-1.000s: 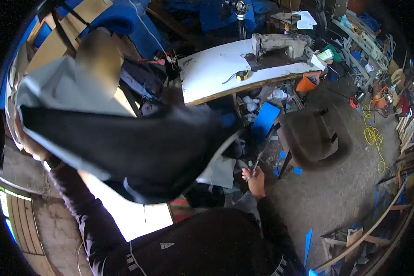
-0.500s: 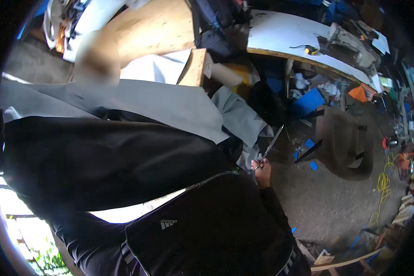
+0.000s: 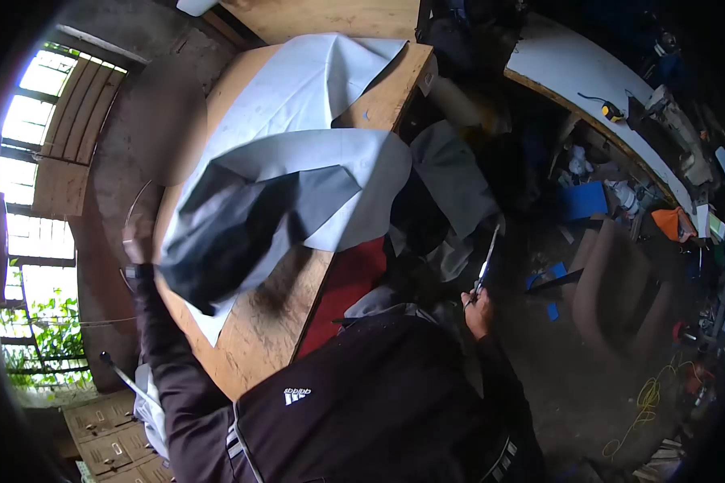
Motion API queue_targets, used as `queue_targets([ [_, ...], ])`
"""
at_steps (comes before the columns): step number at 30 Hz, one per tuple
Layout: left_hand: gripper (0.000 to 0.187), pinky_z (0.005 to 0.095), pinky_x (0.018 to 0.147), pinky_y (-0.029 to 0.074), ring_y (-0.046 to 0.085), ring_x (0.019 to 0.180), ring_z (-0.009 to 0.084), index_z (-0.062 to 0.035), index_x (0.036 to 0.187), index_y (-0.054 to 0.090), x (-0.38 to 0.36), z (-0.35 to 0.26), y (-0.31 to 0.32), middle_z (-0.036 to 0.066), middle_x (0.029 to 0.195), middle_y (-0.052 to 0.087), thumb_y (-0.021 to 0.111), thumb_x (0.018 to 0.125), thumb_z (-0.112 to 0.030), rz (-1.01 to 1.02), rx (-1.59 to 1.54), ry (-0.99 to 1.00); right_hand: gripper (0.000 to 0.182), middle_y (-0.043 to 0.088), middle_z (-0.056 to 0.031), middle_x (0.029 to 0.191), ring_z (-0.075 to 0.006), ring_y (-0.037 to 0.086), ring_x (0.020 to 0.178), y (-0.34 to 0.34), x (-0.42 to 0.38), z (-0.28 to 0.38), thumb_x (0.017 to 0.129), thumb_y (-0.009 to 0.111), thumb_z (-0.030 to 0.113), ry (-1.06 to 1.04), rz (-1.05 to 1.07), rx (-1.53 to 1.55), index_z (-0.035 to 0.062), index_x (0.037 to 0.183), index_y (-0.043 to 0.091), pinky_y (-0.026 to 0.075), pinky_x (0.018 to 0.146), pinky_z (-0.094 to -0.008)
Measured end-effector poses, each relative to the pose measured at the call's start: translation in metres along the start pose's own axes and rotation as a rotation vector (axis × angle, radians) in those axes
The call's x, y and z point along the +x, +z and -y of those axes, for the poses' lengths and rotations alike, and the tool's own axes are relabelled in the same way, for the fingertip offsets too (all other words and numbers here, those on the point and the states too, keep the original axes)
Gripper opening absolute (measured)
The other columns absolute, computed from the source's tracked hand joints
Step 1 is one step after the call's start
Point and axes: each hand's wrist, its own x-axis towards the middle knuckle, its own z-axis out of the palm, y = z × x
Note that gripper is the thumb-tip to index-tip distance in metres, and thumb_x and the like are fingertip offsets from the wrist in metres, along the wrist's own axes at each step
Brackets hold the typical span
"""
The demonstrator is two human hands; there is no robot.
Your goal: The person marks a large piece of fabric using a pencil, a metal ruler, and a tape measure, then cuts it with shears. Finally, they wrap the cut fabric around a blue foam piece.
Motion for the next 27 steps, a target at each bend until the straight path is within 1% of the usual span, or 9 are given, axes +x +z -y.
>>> queue_targets([
  [3, 0.040, 0.0434, 0.103, 0.050, 0.065, 0.115, 0.0382, -0.0018, 0.116, 0.068, -0.078, -0.198, 0.083, 0.018, 0.117, 0.071, 0.075, 0.076, 0.004, 0.143, -0.543, -0.010, 0.023, 0.057, 0.0004, 0.078, -0.0090, 0.056, 0.063, 0.008, 0.009, 0.002, 0.092, 0.076, 0.009, -0.094, -0.003, -0.011, 0.0063, 0.099, 0.054, 0.047, 0.057, -0.0264],
  [7, 0.027, 0.0418, 0.099, 0.053, 0.068, 0.113, 0.0355, -0.0024, 0.112, 0.072, -0.073, -0.367, 0.148, 0.018, 0.117, 0.073, 0.077, 0.088, -0.013, 0.321, -0.817, 0.026, 0.024, 0.059, -0.0015, 0.076, -0.0098, 0.059, 0.065, 0.020, 0.011, 0.045, 0.091, 0.078, 0.012, -0.187, -0.022, -0.133, 0.0057, 0.097, 0.056, 0.048, 0.058, -0.0279],
  [10, 0.027, 0.0461, 0.100, 0.049, 0.062, 0.117, 0.0387, -0.0077, 0.113, 0.072, -0.024, -0.436, 0.189, 0.015, 0.120, 0.069, 0.076, 0.088, -0.016, 0.382, -0.861, 0.157, 0.028, 0.067, -0.0122, 0.084, -0.0257, 0.067, 0.077, 0.032, -0.003, 0.105, 0.089, 0.080, 0.020, -0.126, -0.079, -0.214, 0.0015, 0.097, 0.061, 0.053, 0.071, -0.0393],
  [12, 0.036, 0.0478, 0.105, 0.046, 0.057, 0.127, 0.0371, -0.0097, 0.122, 0.067, 0.006, -0.460, 0.240, 0.013, 0.131, 0.065, 0.075, 0.088, -0.018, 0.369, -0.808, 0.278, 0.030, 0.072, -0.0180, 0.091, -0.0367, 0.072, 0.086, 0.046, -0.021, 0.135, 0.089, 0.079, 0.023, -0.152, -0.139, -0.233, 0.0002, 0.098, 0.062, 0.054, 0.077, -0.0446],
  [16, 0.047, 0.0511, 0.112, 0.042, 0.053, 0.134, 0.0359, -0.0116, 0.133, 0.063, 0.054, -0.488, 0.303, 0.012, 0.139, 0.062, 0.075, 0.090, -0.026, 0.459, -0.615, 0.386, 0.028, 0.072, -0.0206, 0.094, -0.0422, 0.071, 0.093, 0.072, -0.067, 0.155, 0.093, 0.076, 0.024, -0.108, -0.285, -0.255, 0.0014, 0.097, 0.061, 0.054, 0.078, -0.0471],
  [19, 0.046, 0.0530, 0.112, 0.041, 0.059, 0.130, 0.0345, -0.0121, 0.134, 0.063, 0.073, -0.495, 0.329, 0.013, 0.136, 0.065, 0.070, 0.095, -0.035, 0.821, -0.367, 0.406, 0.029, 0.071, -0.0191, 0.090, -0.0385, 0.072, 0.089, 0.088, -0.106, 0.130, 0.092, 0.077, 0.025, 0.073, -0.345, -0.237, 0.0019, 0.096, 0.060, 0.054, 0.077, -0.0461],
  [22, 0.037, 0.0473, 0.091, 0.053, 0.071, 0.101, 0.0392, -0.0038, 0.114, 0.071, 0.082, -0.480, 0.339, 0.022, 0.107, 0.074, 0.063, 0.100, -0.037, 0.861, -0.701, 0.408, 0.033, 0.069, -0.0165, 0.085, -0.0336, 0.072, 0.085, 0.102, -0.141, 0.090, 0.092, 0.077, 0.029, 0.147, -0.404, 0.220, 0.0019, 0.094, 0.059, 0.053, 0.075, -0.0445],
  [25, 0.034, 0.0466, 0.082, 0.054, 0.071, 0.093, 0.0411, -0.0020, 0.110, 0.074, 0.103, -0.444, 0.296, 0.024, 0.097, 0.073, 0.063, 0.102, -0.033, 0.746, -1.020, 0.450, 0.033, 0.067, -0.0116, 0.083, -0.0235, 0.066, 0.077, 0.103, -0.146, 0.094, 0.092, 0.079, 0.029, 0.165, -0.429, -0.117, 0.0016, 0.101, 0.063, 0.053, 0.070, -0.0381],
  [27, 0.041, 0.0428, 0.074, 0.052, 0.065, 0.074, 0.0307, 0.0030, 0.100, 0.071, 0.125, -0.384, 0.234, 0.020, 0.083, 0.070, 0.064, 0.102, -0.038, 0.845, -0.976, 0.489, 0.031, 0.066, -0.0100, 0.081, -0.0202, 0.065, 0.073, 0.107, -0.131, 0.092, 0.092, 0.079, 0.027, 0.042, -0.475, -0.184, 0.0013, 0.101, 0.063, 0.052, 0.068, -0.0361],
])
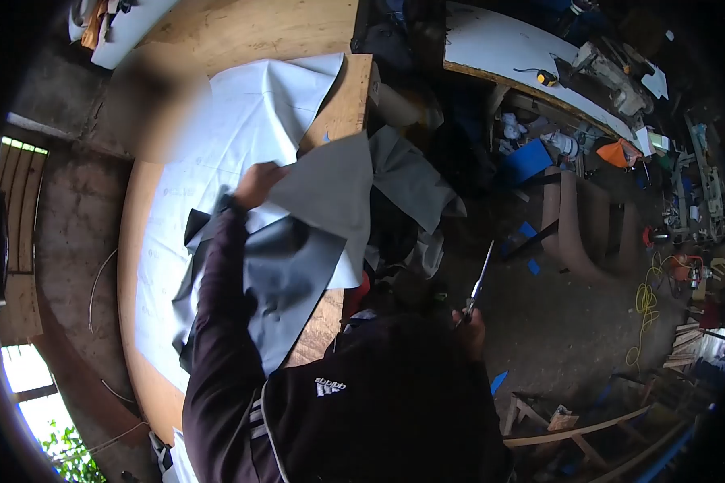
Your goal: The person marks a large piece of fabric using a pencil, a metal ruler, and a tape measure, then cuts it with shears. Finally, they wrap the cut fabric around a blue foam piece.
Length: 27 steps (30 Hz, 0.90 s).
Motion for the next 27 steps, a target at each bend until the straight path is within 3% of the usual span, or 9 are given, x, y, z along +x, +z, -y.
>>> queue_targets([
  [3, 0.053, 0.0393, 0.066, 0.047, 0.054, 0.071, 0.0134, 0.0057, 0.090, 0.068, -0.109, 0.016, -0.082, 0.012, 0.075, 0.064, 0.072, 0.098, -0.046, 0.135, 0.022, -0.261, 0.030, 0.066, -0.0083, 0.080, -0.0172, 0.064, 0.071, 0.010, 0.031, 0.021, 0.093, 0.079, 0.025, -0.083, 0.035, -0.017, 0.0008, 0.101, 0.062, 0.052, 0.067, -0.0343],
  [4, 0.050, 0.0382, 0.067, 0.048, 0.055, 0.072, 0.0126, 0.0051, 0.093, 0.069, -0.155, 0.043, -0.090, 0.008, 0.076, 0.064, 0.075, 0.096, -0.045, -0.015, 0.033, -0.189, 0.030, 0.066, -0.0078, 0.079, -0.0165, 0.063, 0.070, 0.017, 0.044, 0.035, 0.093, 0.079, 0.024, -0.096, 0.073, -0.015, 0.0007, 0.101, 0.062, 0.052, 0.067, -0.0338],
  [5, 0.053, 0.0366, 0.077, 0.054, 0.065, 0.083, 0.0167, 0.0036, 0.107, 0.072, -0.194, 0.055, -0.111, 0.010, 0.089, 0.071, 0.077, 0.094, -0.048, 0.147, 0.112, -0.442, 0.029, 0.065, -0.0055, 0.077, -0.0145, 0.062, 0.069, 0.028, 0.055, 0.045, 0.095, 0.077, 0.025, -0.183, 0.057, 0.008, 0.0009, 0.102, 0.062, 0.051, 0.066, -0.0327],
  [8, 0.053, 0.0379, 0.076, 0.054, 0.068, 0.080, 0.0183, 0.0027, 0.104, 0.074, -0.322, 0.090, -0.102, 0.014, 0.086, 0.073, 0.083, 0.087, -0.047, -0.048, 0.117, -0.684, 0.035, 0.073, -0.0193, 0.093, -0.0376, 0.072, 0.087, 0.053, 0.097, 0.089, 0.093, 0.077, 0.032, -0.208, 0.188, -0.005, 0.0007, 0.105, 0.065, 0.055, 0.078, -0.0451],
  [13, 0.036, 0.0427, 0.077, 0.057, 0.073, 0.079, 0.0303, -0.0032, 0.095, 0.074, -0.468, 0.106, -0.037, 0.016, 0.082, 0.072, 0.082, 0.083, -0.036, -0.061, 0.140, -1.150, 0.039, 0.068, -0.0204, 0.081, -0.0408, 0.067, 0.077, 0.100, 0.149, 0.213, 0.093, 0.076, 0.035, -0.487, 0.340, -0.146, 0.0001, 0.091, 0.060, 0.051, 0.071, -0.0481],
  [16, 0.040, 0.0458, 0.090, 0.056, 0.071, 0.104, 0.0381, -0.0043, 0.112, 0.073, -0.514, 0.130, 0.025, 0.018, 0.110, 0.073, 0.079, 0.087, -0.034, -0.400, 0.219, -0.977, 0.051, 0.067, -0.0273, 0.083, -0.0526, 0.063, 0.085, 0.142, 0.179, 0.281, 0.092, 0.076, 0.049, -0.685, 0.379, -0.419, 0.0016, 0.087, 0.057, 0.048, 0.071, -0.0565],
  [19, 0.037, 0.0453, 0.095, 0.054, 0.067, 0.112, 0.0377, -0.0062, 0.117, 0.072, -0.487, 0.106, 0.041, 0.016, 0.120, 0.071, 0.078, 0.089, -0.030, -0.689, 0.222, -0.920, 0.052, 0.068, -0.0264, 0.087, -0.0516, 0.063, 0.090, 0.193, 0.210, 0.324, 0.092, 0.074, 0.052, -0.751, 0.429, -0.543, 0.0018, 0.089, 0.059, 0.048, 0.074, -0.0572],
  [25, 0.029, 0.0450, 0.096, 0.052, 0.066, 0.111, 0.0362, -0.0066, 0.115, 0.071, -0.395, 0.097, 0.019, 0.014, 0.118, 0.071, 0.077, 0.091, -0.023, -0.748, 0.196, -0.600, 0.046, 0.072, -0.0229, 0.104, -0.0461, 0.068, 0.098, 0.256, 0.225, 0.348, 0.093, 0.072, 0.046, -0.678, 0.431, -0.804, 0.0014, 0.103, 0.067, 0.053, 0.086, -0.0551],
  [27, 0.029, 0.0438, 0.095, 0.052, 0.067, 0.110, 0.0371, -0.0061, 0.116, 0.071, -0.363, 0.104, 0.009, 0.015, 0.118, 0.070, 0.076, 0.092, -0.022, -0.734, 0.121, -0.526, 0.045, 0.071, -0.0221, 0.114, -0.0429, 0.067, 0.106, 0.257, 0.202, 0.344, 0.091, 0.072, 0.043, -0.867, 0.290, -0.762, 0.0027, 0.112, 0.066, 0.052, 0.091, -0.0524],
])
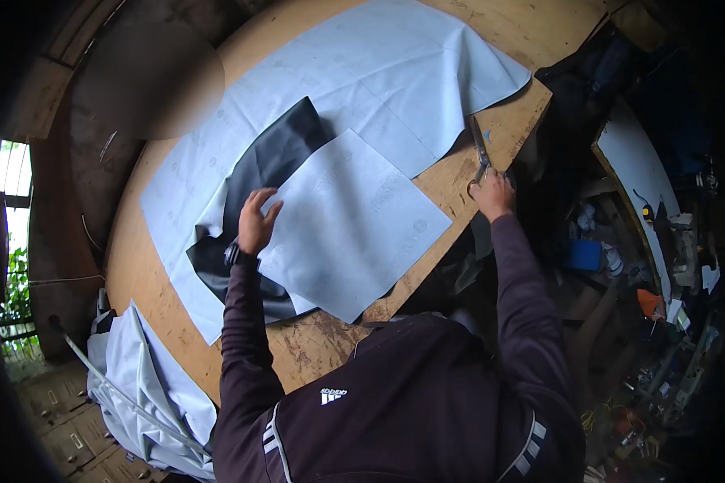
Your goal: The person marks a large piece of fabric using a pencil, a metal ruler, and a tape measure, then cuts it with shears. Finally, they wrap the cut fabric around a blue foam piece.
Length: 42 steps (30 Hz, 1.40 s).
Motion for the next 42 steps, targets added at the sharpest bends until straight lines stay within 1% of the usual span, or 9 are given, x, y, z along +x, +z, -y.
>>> queue_targets([
  [5, 0.040, 0.0419, 0.096, 0.054, 0.068, 0.112, 0.0356, -0.0034, 0.120, 0.070, 0.071, -0.002, 0.059, 0.017, 0.120, 0.069, 0.075, 0.094, -0.033, 0.024, -0.084, 0.050, 0.047, 0.069, -0.0195, 0.119, -0.0391, 0.062, 0.112, 0.020, -0.055, 0.050, 0.083, 0.081, 0.031, -0.030, 0.158, 0.408, 0.0057, 0.118, 0.064, 0.050, 0.096, -0.0530],
  [8, 0.048, 0.0428, 0.095, 0.055, 0.070, 0.109, 0.0362, -0.0025, 0.121, 0.071, 0.104, 0.002, 0.101, 0.018, 0.117, 0.072, 0.076, 0.092, -0.041, 0.131, 0.119, -0.025, 0.040, 0.071, -0.0159, 0.110, -0.0374, 0.063, 0.110, 0.047, -0.084, 0.066, 0.082, 0.082, 0.031, -0.223, 0.011, 0.126, 0.0056, 0.109, 0.066, 0.047, 0.098, -0.0523],
  [11, 0.053, 0.0430, 0.093, 0.056, 0.072, 0.103, 0.0383, -0.0008, 0.118, 0.073, 0.128, -0.003, 0.120, 0.019, 0.111, 0.075, 0.076, 0.090, -0.046, 0.328, -0.039, -0.151, 0.037, 0.073, -0.0118, 0.106, -0.0362, 0.063, 0.111, 0.026, -0.083, 0.077, 0.082, 0.083, 0.032, -0.120, 0.259, 0.221, 0.0060, 0.102, 0.067, 0.044, 0.101, -0.0529],
  [12, 0.045, 0.0381, 0.088, 0.057, 0.075, 0.094, 0.0299, 0.0019, 0.114, 0.074, 0.133, -0.005, 0.125, 0.016, 0.103, 0.078, 0.076, 0.094, -0.039, 0.326, -0.171, -0.184, 0.030, 0.073, -0.0112, 0.106, -0.0388, 0.064, 0.107, 0.030, -0.084, 0.073, 0.083, 0.082, 0.027, -0.163, 0.206, 0.223, 0.0053, 0.098, 0.067, 0.048, 0.094, -0.0508],
  [17, 0.031, 0.0248, 0.078, 0.050, 0.061, 0.086, 0.0061, 0.0043, 0.112, 0.074, 0.140, -0.029, 0.119, -0.002, 0.094, 0.071, 0.071, 0.102, -0.025, 0.314, -0.694, -0.127, 0.022, 0.067, -0.0116, 0.084, -0.0182, 0.063, 0.075, 0.017, -0.088, 0.033, 0.090, 0.079, 0.016, 0.086, 0.104, 0.859, 0.0009, 0.096, 0.065, 0.049, 0.067, -0.0347],
  [18, 0.031, 0.0251, 0.077, 0.050, 0.061, 0.084, 0.0059, 0.0043, 0.111, 0.074, 0.146, -0.049, 0.109, -0.002, 0.092, 0.070, 0.072, 0.102, -0.025, 0.276, -0.757, -0.108, 0.021, 0.065, -0.0055, 0.081, -0.0079, 0.057, 0.076, 0.010, -0.087, 0.017, 0.094, 0.077, 0.015, 0.151, 0.108, 1.100, -0.0008, 0.099, 0.064, 0.047, 0.066, -0.0283],
  [21, 0.031, 0.0219, 0.077, 0.046, 0.056, 0.085, 0.0039, 0.0033, 0.111, 0.075, 0.168, -0.110, 0.084, -0.004, 0.092, 0.068, 0.072, 0.102, -0.026, 0.248, -0.913, -0.062, 0.014, 0.066, 0.0007, 0.091, -0.0040, 0.060, 0.082, -0.072, -0.088, -0.001, 0.099, 0.072, 0.010, 0.204, 0.003, 1.433, 0.0031, 0.106, 0.062, 0.048, 0.076, -0.0224],
  [28, 0.036, 0.0251, 0.081, 0.047, 0.057, 0.089, 0.0064, 0.0040, 0.113, 0.075, 0.207, -0.230, 0.082, -0.002, 0.095, 0.069, 0.068, 0.104, -0.030, 0.269, -0.955, 0.118, 0.019, 0.065, 0.0034, 0.087, -0.0028, 0.056, 0.078, -0.179, -0.116, -0.050, 0.100, 0.073, 0.019, 0.116, -0.294, 1.302, 0.0016, 0.100, 0.067, 0.045, 0.072, -0.0205],
  [42, 0.034, 0.0270, 0.083, 0.050, 0.062, 0.091, 0.0098, 0.0087, 0.114, 0.073, 0.200, -0.334, 0.077, 0.006, 0.099, 0.075, 0.068, 0.103, -0.023, 0.071, -0.986, 0.308, 0.020, 0.057, 0.0045, 0.075, -0.0017, 0.048, 0.072, -0.229, -0.202, -0.078, 0.100, 0.071, 0.016, 0.028, -0.505, 0.917, -0.0003, 0.088, 0.066, 0.038, 0.064, -0.0215],
])
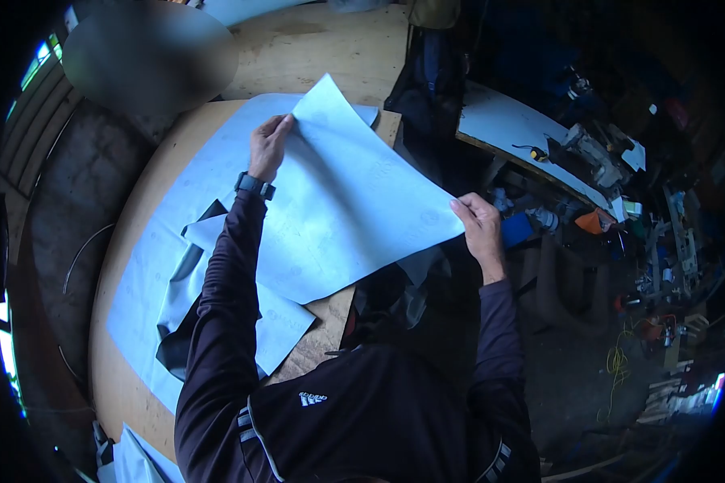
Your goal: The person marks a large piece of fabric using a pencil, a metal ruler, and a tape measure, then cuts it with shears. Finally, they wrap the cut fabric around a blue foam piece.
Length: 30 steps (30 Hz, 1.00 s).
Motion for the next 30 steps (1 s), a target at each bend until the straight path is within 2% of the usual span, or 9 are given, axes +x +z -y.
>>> queue_targets([
  [4, 0.032, 0.0285, 0.080, 0.051, 0.060, 0.088, 0.0082, 0.0059, 0.108, 0.074, -0.007, 0.000, 0.012, 0.005, 0.093, 0.075, 0.067, 0.103, -0.025, 0.090, 0.020, 0.069, 0.015, 0.057, 0.0069, 0.080, -0.0028, 0.048, 0.076, -0.013, -0.014, -0.022, 0.099, 0.071, 0.014, 0.053, -0.057, 0.044, 0.0011, 0.092, 0.068, 0.038, 0.067, -0.0217],
  [7, 0.028, 0.0298, 0.084, 0.053, 0.065, 0.092, 0.0122, 0.0016, 0.114, 0.071, -0.042, 0.023, 0.043, 0.004, 0.099, 0.073, 0.070, 0.101, -0.024, 0.045, -0.144, 0.161, 0.022, 0.069, -0.0048, 0.099, -0.0130, 0.063, 0.094, -0.036, -0.038, -0.023, 0.101, 0.068, 0.014, 0.183, -0.153, 0.069, -0.0053, 0.112, 0.069, 0.049, 0.087, -0.0274],
  [9, 0.043, 0.0419, 0.095, 0.052, 0.065, 0.109, 0.0344, -0.0069, 0.127, 0.063, -0.110, 0.005, 0.062, 0.019, 0.122, 0.065, 0.079, 0.091, -0.025, -0.155, 0.299, 0.456, 0.031, 0.067, -0.0132, 0.118, -0.0231, 0.065, 0.110, -0.104, -0.045, -0.089, 0.102, 0.061, 0.017, 0.154, -0.217, 0.494, -0.0033, 0.126, 0.064, 0.050, 0.102, -0.0395],
  [13, 0.055, 0.0519, 0.116, 0.038, 0.048, 0.139, 0.0408, -0.0121, 0.139, 0.058, -0.270, 0.013, 0.048, 0.016, 0.148, 0.053, 0.079, 0.088, -0.019, 0.055, 0.450, 0.176, 0.048, 0.065, -0.0227, 0.131, -0.0335, 0.064, 0.120, -0.285, -0.068, -0.107, 0.102, 0.062, 0.026, 0.140, -0.617, 0.419, -0.0054, 0.138, 0.059, 0.049, 0.107, -0.0461],
  [15, 0.054, 0.0523, 0.116, 0.039, 0.047, 0.141, 0.0413, -0.0127, 0.137, 0.060, -0.343, 0.038, 0.018, 0.016, 0.148, 0.053, 0.078, 0.087, -0.016, 0.065, 0.579, 0.098, 0.048, 0.066, -0.0249, 0.128, -0.0334, 0.067, 0.116, -0.359, -0.106, -0.078, 0.102, 0.065, 0.025, -0.210, -0.478, -0.721, -0.0076, 0.137, 0.059, 0.050, 0.105, -0.0451],
  [16, 0.053, 0.0524, 0.116, 0.039, 0.047, 0.141, 0.0417, -0.0125, 0.136, 0.061, -0.372, 0.041, 0.002, 0.016, 0.148, 0.053, 0.079, 0.086, -0.015, 0.057, 0.629, 0.020, 0.045, 0.067, -0.0254, 0.127, -0.0321, 0.067, 0.116, -0.386, -0.116, -0.062, 0.103, 0.064, 0.022, -0.147, -0.586, -0.853, -0.0084, 0.137, 0.059, 0.050, 0.104, -0.0439],
  [24, 0.072, 0.0531, 0.111, 0.039, 0.049, 0.133, 0.0480, 0.0000, 0.141, 0.050, -0.454, 0.078, -0.122, 0.029, 0.148, 0.048, 0.083, 0.081, -0.022, -0.423, 1.066, -0.383, 0.045, 0.065, -0.0243, 0.129, -0.0307, 0.064, 0.121, -0.459, -0.150, -0.042, 0.104, 0.062, 0.021, -0.081, -0.713, -0.590, -0.0077, 0.139, 0.057, 0.050, 0.105, -0.0431],
  [27, 0.055, 0.0472, 0.105, 0.045, 0.060, 0.121, 0.0385, 0.0028, 0.134, 0.056, -0.430, 0.103, -0.138, 0.024, 0.134, 0.060, 0.076, 0.088, -0.019, -0.597, 0.897, -0.536, 0.052, 0.063, -0.0216, 0.131, -0.0304, 0.060, 0.125, -0.375, -0.113, -0.016, 0.101, 0.065, 0.025, 0.276, -0.982, 0.236, -0.0050, 0.142, 0.056, 0.048, 0.107, -0.0432],
  [30, 0.039, 0.0410, 0.099, 0.046, 0.064, 0.110, 0.0261, 0.0017, 0.130, 0.061, -0.404, 0.127, -0.164, 0.014, 0.121, 0.068, 0.066, 0.096, -0.017, -0.910, 0.033, -0.652, 0.032, 0.066, -0.0217, 0.128, -0.0308, 0.065, 0.115, -0.349, -0.116, -0.078, 0.101, 0.057, 0.007, 0.337, -0.699, -0.299, -0.0099, 0.127, 0.065, 0.051, 0.102, -0.0439],
])
